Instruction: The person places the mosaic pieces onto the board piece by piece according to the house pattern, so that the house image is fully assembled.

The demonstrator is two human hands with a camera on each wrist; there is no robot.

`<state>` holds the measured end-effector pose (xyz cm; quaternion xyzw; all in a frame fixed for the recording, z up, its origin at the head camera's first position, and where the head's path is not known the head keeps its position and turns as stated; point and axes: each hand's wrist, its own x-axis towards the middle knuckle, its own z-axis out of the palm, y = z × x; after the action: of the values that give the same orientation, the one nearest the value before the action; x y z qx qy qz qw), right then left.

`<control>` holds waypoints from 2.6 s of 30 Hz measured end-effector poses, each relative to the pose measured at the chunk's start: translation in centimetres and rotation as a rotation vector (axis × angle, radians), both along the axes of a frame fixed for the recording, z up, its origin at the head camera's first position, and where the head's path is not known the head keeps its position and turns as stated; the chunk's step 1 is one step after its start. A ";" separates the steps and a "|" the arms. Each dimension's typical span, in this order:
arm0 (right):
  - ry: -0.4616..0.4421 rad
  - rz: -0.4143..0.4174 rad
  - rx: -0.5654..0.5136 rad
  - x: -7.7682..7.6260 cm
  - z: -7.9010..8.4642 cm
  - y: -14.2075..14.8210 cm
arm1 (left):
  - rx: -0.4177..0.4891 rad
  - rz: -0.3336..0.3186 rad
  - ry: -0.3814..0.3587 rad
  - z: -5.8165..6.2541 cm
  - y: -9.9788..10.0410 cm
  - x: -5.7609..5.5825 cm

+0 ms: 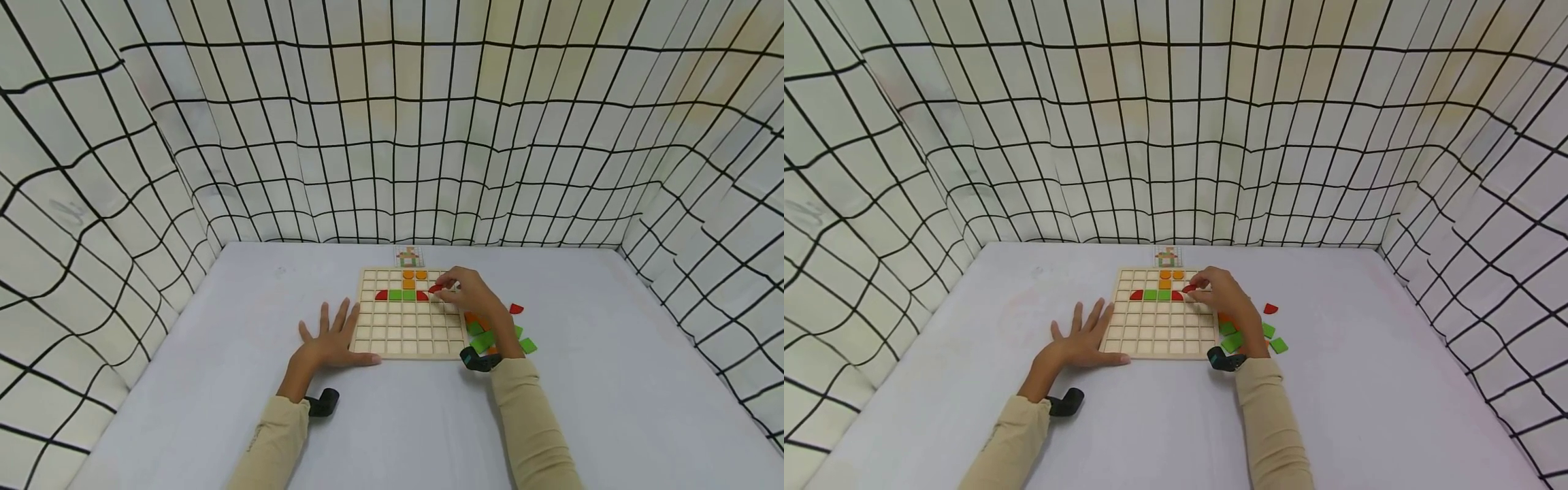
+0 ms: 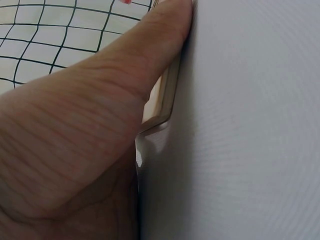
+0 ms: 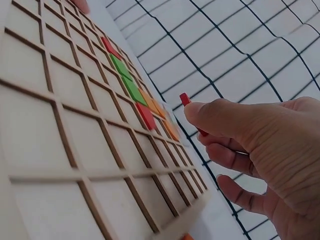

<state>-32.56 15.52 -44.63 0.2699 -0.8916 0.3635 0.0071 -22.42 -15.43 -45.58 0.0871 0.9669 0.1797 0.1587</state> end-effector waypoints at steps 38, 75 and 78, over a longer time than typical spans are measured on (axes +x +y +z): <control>0.165 0.030 0.297 1.4 -1.4 -13.4 | -0.052 -0.014 -0.007 0.3 -0.1 -0.1; 0.172 0.006 0.290 1.8 -1.3 -13.7 | -0.050 -0.011 -0.017 0.0 -0.2 -0.4; 0.167 0.003 0.301 1.9 -1.3 -13.7 | -0.056 -0.014 -0.023 -0.2 -0.2 -0.4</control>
<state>-30.64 1.80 -45.88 0.2983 -0.9319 0.2024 0.0402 -22.83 -15.63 -45.73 0.0872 0.9690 0.1524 0.1736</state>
